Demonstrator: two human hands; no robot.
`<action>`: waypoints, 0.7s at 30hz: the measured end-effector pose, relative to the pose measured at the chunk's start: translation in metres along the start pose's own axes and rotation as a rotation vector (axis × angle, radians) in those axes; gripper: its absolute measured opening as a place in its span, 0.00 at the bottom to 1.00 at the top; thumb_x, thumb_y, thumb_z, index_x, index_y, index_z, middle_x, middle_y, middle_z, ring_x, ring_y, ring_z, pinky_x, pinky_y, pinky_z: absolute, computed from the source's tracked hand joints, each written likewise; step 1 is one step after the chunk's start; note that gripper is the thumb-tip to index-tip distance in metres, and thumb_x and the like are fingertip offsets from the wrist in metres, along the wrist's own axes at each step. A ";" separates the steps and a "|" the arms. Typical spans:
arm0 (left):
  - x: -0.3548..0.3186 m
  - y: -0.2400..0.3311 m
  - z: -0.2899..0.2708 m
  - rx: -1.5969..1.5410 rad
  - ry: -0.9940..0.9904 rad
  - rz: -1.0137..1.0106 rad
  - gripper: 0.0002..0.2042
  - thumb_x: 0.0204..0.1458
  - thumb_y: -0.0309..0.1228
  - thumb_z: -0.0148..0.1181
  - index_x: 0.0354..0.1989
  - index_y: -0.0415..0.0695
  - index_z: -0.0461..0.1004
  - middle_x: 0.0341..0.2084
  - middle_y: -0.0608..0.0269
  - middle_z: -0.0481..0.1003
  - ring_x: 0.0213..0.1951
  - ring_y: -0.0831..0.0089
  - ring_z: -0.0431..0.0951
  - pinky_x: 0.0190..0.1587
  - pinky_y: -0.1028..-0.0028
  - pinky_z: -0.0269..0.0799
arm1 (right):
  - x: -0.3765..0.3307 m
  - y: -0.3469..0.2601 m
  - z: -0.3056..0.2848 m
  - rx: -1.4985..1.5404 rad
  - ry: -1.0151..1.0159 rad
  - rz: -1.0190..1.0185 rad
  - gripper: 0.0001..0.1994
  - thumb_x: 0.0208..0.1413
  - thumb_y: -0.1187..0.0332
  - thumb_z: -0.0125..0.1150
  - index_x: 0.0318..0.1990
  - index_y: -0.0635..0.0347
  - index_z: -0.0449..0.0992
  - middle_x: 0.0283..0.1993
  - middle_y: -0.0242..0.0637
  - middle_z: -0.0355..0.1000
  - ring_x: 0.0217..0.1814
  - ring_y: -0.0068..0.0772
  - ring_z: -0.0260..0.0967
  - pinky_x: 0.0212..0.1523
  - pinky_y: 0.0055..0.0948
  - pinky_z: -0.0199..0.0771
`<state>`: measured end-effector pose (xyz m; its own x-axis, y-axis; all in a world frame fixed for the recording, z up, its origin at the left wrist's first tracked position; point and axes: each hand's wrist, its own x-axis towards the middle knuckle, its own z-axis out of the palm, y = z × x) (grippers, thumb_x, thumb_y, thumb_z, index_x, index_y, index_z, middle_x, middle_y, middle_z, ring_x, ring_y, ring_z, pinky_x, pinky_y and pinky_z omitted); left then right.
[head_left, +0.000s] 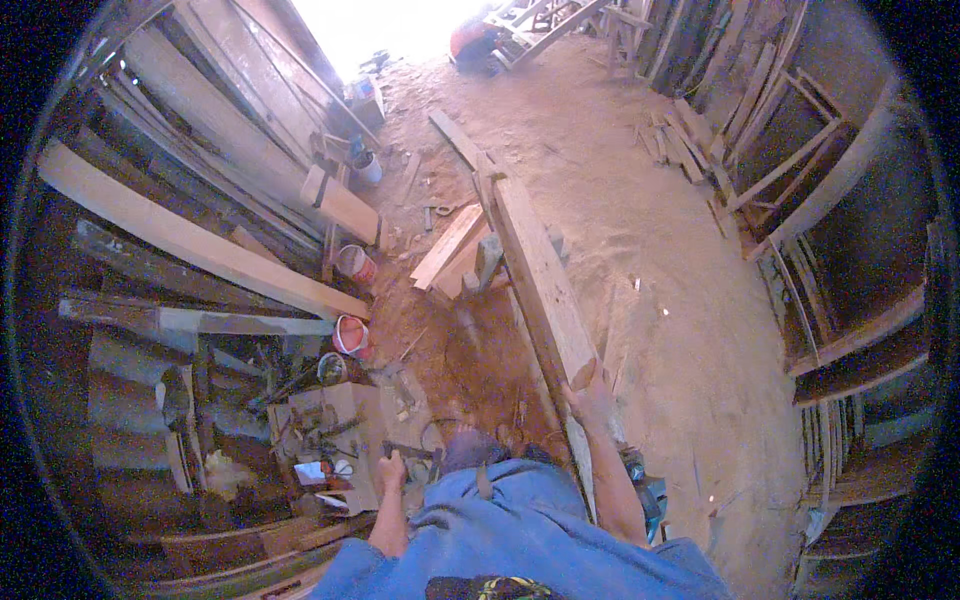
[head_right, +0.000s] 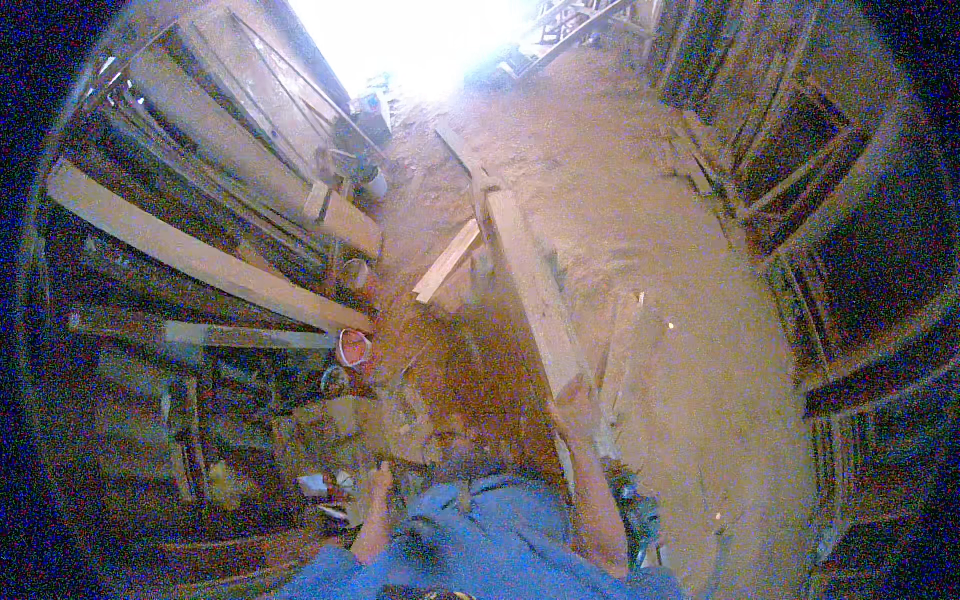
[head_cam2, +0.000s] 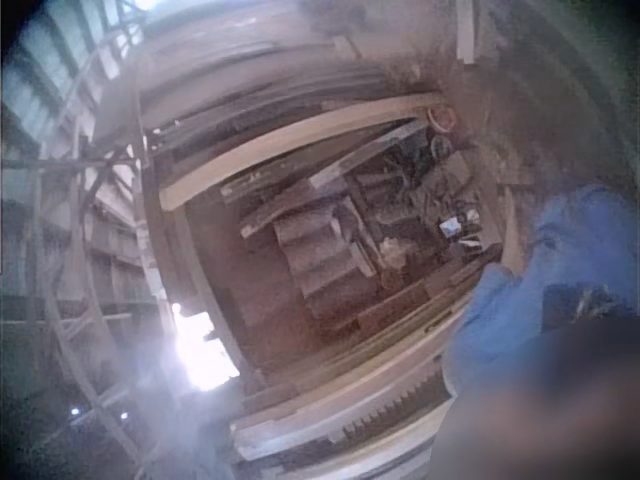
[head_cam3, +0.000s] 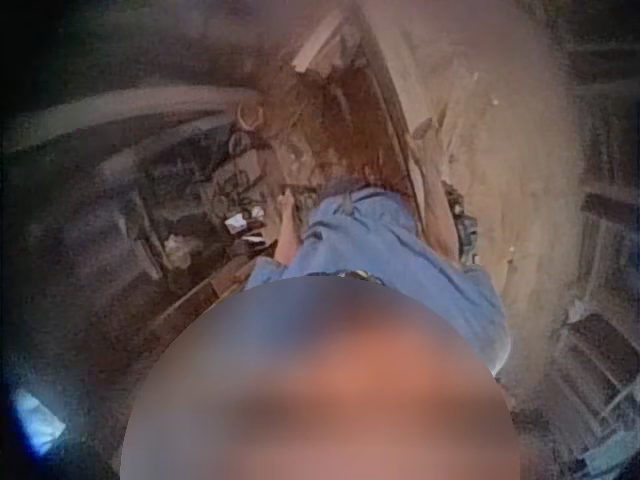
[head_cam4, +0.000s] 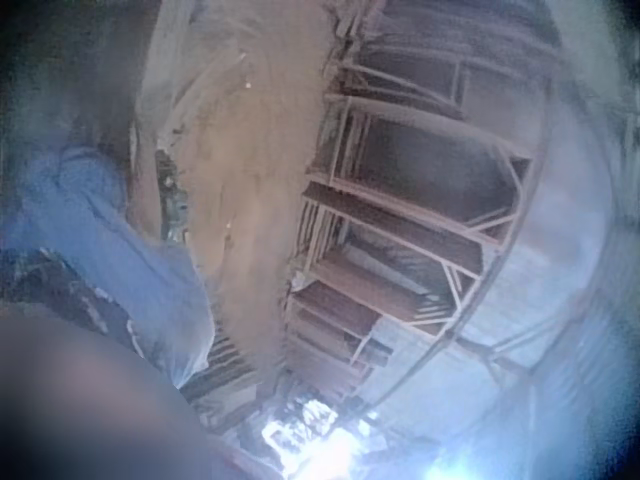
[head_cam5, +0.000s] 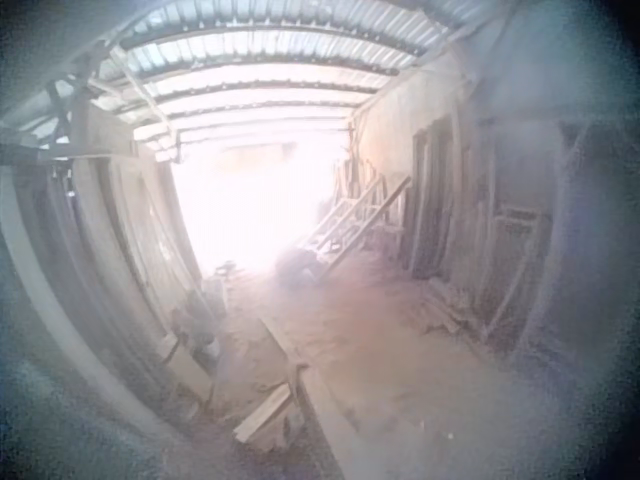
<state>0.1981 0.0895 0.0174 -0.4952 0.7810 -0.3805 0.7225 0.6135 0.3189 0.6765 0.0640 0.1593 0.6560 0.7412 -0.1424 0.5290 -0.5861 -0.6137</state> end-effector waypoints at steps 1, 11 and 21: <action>-0.002 0.011 0.002 -0.014 -0.043 -0.013 0.33 0.53 0.57 0.52 0.40 0.32 0.81 0.40 0.36 0.79 0.48 0.40 0.78 0.53 0.53 0.71 | 0.002 0.006 0.000 0.010 0.000 -0.015 0.51 0.42 0.49 0.74 0.70 0.64 0.54 0.66 0.59 0.61 0.66 0.61 0.61 0.66 0.50 0.62; 0.042 0.182 0.009 -0.659 0.332 0.306 0.21 0.58 0.42 0.54 0.41 0.31 0.77 0.37 0.44 0.81 0.35 0.52 0.80 0.40 0.55 0.72 | -0.100 0.098 -0.128 -0.049 -0.264 0.140 0.47 0.46 0.47 0.73 0.68 0.65 0.59 0.68 0.57 0.61 0.70 0.54 0.59 0.69 0.45 0.59; 0.089 0.507 0.018 -0.760 -0.026 0.820 0.11 0.56 0.34 0.62 0.43 0.40 0.81 0.33 0.54 0.83 0.35 0.62 0.83 0.39 0.63 0.75 | -0.233 0.216 -0.151 0.228 -0.456 0.659 0.45 0.33 0.52 0.84 0.58 0.67 0.70 0.52 0.45 0.75 0.53 0.43 0.74 0.56 0.42 0.74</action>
<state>0.5292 0.4685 0.1298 0.0126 0.9847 0.1736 0.3385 -0.1675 0.9259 0.7191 -0.2850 0.1775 0.4843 0.3582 -0.7982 -0.0415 -0.9019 -0.4299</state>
